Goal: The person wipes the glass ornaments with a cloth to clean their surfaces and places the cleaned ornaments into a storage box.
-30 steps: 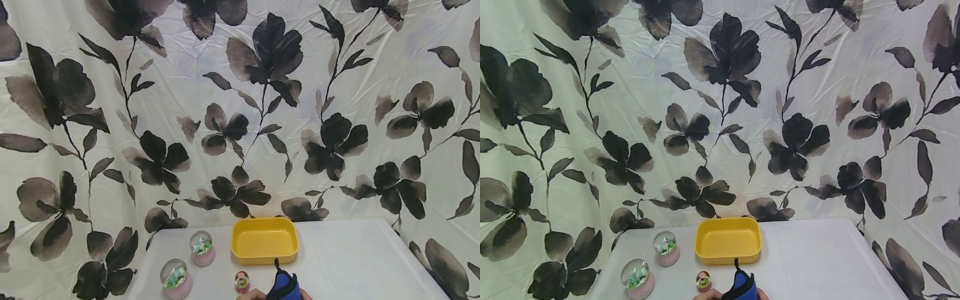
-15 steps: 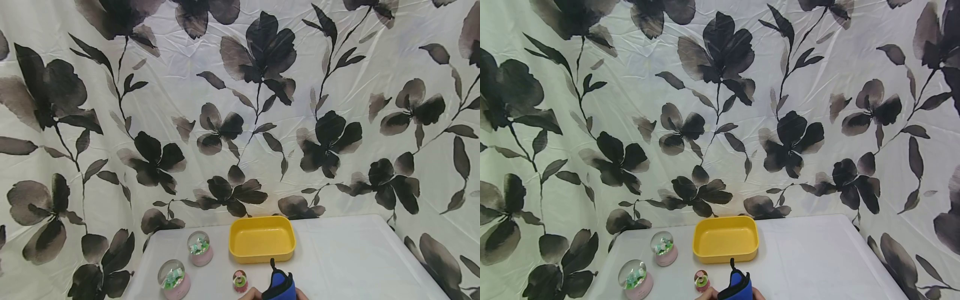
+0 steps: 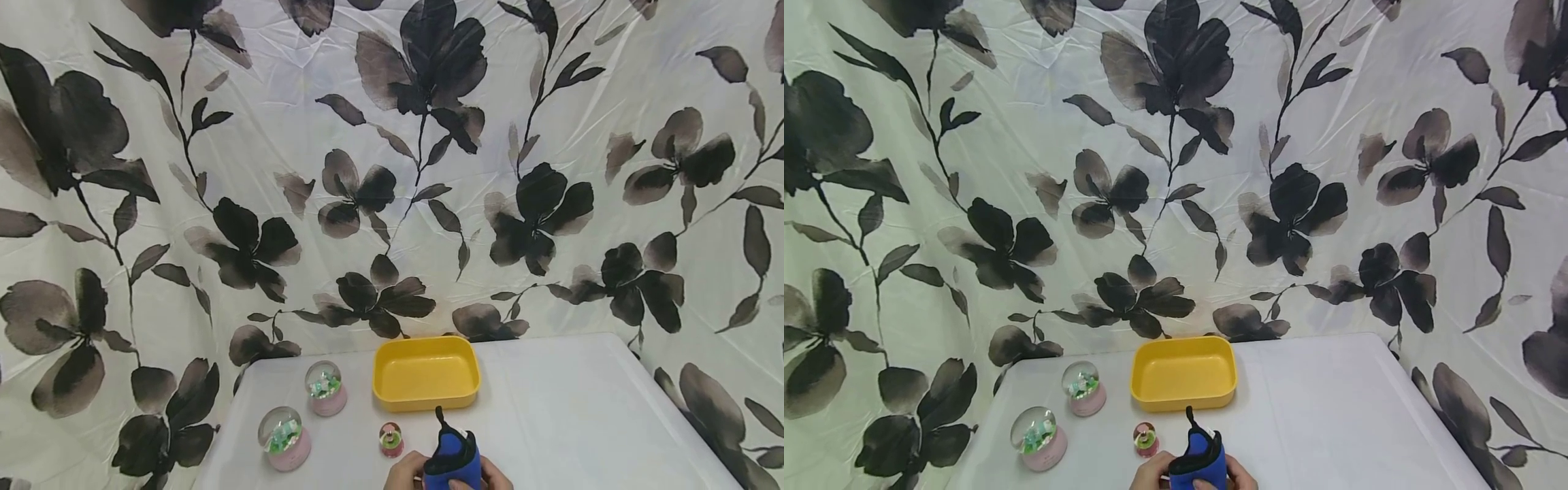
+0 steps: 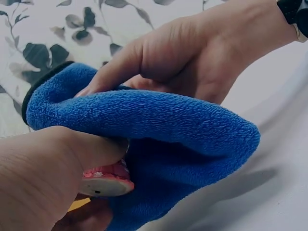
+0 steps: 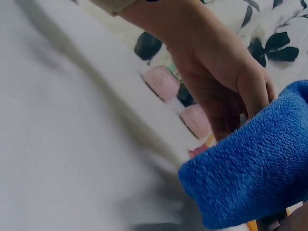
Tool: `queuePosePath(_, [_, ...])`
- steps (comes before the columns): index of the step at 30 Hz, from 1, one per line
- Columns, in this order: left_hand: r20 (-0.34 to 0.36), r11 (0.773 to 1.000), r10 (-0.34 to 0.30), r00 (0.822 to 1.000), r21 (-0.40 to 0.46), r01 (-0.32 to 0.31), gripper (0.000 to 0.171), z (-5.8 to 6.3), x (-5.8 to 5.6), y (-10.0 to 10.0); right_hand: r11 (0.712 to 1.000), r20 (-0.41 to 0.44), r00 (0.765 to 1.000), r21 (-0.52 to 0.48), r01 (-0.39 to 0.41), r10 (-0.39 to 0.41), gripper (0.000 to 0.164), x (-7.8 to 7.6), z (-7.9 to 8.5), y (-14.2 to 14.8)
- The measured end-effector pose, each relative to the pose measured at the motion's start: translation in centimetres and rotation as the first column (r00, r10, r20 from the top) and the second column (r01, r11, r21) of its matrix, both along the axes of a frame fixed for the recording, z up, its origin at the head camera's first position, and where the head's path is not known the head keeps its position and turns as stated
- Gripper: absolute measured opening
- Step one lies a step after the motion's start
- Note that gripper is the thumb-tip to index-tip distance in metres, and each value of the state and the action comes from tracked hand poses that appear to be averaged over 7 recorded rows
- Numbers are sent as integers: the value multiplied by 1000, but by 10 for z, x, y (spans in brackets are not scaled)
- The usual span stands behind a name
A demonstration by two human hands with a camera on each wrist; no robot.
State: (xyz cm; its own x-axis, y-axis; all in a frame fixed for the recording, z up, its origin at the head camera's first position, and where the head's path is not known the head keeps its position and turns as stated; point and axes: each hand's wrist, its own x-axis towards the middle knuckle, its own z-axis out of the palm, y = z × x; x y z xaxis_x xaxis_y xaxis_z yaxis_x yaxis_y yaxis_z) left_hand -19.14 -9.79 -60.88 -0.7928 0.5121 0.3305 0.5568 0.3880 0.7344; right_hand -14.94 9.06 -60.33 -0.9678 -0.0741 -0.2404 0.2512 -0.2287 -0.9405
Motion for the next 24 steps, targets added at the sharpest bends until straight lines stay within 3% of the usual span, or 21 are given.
queuePosePath(1, [19,1000,15,1000,6,-15,26,17,3,1,1000,-10,1000,13,1,-1,62,-1,2,0])
queuePosePath(3, [61,999,40,997,23,-42,28,30,3,1,999,-29,999,36,14,-13,61,-3,11,-1])
queuePosePath(7, [-97,995,32,995,98,-22,34,34,1,-4,996,-77,996,81,42,-36,63,-5,25,0])
queuePosePath(9, [-75,992,47,996,123,-38,34,34,-1,-5,992,-94,993,103,75,-65,64,-7,31,1])
queuePosePath(12, [48,987,97,994,123,-103,36,36,-4,-7,979,-115,988,159,125,-108,67,-10,40,5])
queuePosePath(14, [188,981,147,971,99,-168,38,41,-6,-8,971,-121,983,175,160,-140,68,-12,44,8])
queuePosePath(17, [306,970,172,936,113,-215,40,46,-10,-10,960,-109,980,207,187,-167,71,-15,47,13])
queuePosePath(19, [352,962,161,922,153,-227,43,48,-12,-11,957,-100,980,218,191,-173,73,-16,47,16])
queuePosePath(24, [353,940,75,933,287,-184,49,48,-13,-16,967,-62,991,221,130,-119,74,-15,43,23])
